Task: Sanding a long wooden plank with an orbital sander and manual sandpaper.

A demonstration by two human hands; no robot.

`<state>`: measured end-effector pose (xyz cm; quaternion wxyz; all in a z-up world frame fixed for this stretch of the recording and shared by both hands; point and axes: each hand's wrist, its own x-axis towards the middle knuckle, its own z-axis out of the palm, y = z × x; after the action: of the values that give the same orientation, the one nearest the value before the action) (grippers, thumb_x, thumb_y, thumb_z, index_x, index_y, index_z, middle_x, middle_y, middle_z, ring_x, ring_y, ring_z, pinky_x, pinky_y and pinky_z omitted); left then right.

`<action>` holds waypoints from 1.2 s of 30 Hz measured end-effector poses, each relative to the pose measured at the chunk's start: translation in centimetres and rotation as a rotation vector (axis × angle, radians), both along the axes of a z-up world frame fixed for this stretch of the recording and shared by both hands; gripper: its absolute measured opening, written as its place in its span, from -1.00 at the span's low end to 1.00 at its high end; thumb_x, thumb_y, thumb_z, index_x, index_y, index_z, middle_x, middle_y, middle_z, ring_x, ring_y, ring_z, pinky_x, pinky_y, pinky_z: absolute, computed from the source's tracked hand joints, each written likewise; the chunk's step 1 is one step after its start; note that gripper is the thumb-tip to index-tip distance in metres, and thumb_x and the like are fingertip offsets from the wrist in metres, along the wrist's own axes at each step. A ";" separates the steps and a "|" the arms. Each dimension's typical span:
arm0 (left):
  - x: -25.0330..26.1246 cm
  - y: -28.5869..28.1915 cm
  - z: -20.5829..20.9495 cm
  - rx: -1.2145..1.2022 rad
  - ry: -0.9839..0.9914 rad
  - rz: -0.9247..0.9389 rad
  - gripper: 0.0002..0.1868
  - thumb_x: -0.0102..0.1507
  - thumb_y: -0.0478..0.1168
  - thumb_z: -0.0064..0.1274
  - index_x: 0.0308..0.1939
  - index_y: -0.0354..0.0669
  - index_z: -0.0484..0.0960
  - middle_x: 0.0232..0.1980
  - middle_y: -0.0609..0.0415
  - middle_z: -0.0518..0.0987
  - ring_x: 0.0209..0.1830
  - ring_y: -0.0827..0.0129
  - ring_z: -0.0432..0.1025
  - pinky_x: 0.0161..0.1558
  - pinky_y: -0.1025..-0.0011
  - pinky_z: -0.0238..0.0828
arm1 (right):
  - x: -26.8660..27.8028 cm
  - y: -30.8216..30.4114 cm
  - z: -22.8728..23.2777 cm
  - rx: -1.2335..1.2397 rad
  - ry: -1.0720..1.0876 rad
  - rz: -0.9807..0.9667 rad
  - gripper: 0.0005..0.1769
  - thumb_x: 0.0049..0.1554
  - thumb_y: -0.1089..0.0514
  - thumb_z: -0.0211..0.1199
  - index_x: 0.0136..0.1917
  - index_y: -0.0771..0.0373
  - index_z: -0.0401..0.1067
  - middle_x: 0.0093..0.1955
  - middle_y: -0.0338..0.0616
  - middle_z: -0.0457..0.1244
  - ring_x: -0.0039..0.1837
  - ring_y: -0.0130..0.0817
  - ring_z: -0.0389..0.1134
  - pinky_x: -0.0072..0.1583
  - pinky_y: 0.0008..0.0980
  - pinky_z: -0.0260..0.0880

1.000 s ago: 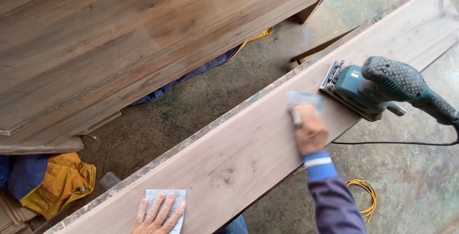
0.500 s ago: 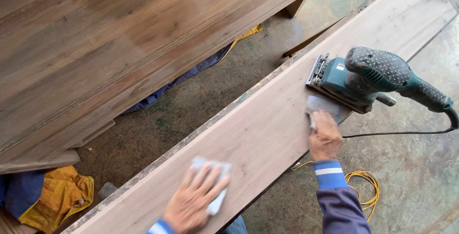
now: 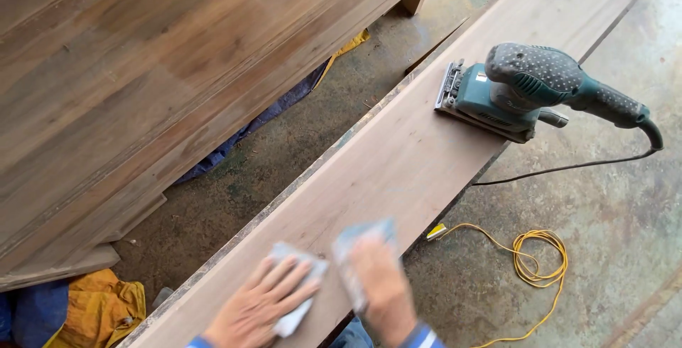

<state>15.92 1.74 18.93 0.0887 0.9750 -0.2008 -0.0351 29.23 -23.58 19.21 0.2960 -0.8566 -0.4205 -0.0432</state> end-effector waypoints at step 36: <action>-5.6 3.0 -3.4 -0.098 -0.180 0.088 -0.39 0.41 0.16 -0.41 0.56 0.33 0.10 0.59 0.13 0.11 0.61 0.25 -0.09 0.54 0.03 -0.36 | 8.4 0.5 1.0 -0.206 -0.226 -0.049 -0.37 -0.06 0.23 0.14 0.32 0.35 0.38 0.30 0.22 0.32 0.33 0.19 0.33 0.30 0.11 0.35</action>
<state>10.33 4.72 15.56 0.1192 0.9765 -0.1666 0.0662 37.61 -23.05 20.18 0.1564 -0.8820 -0.4324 -0.1031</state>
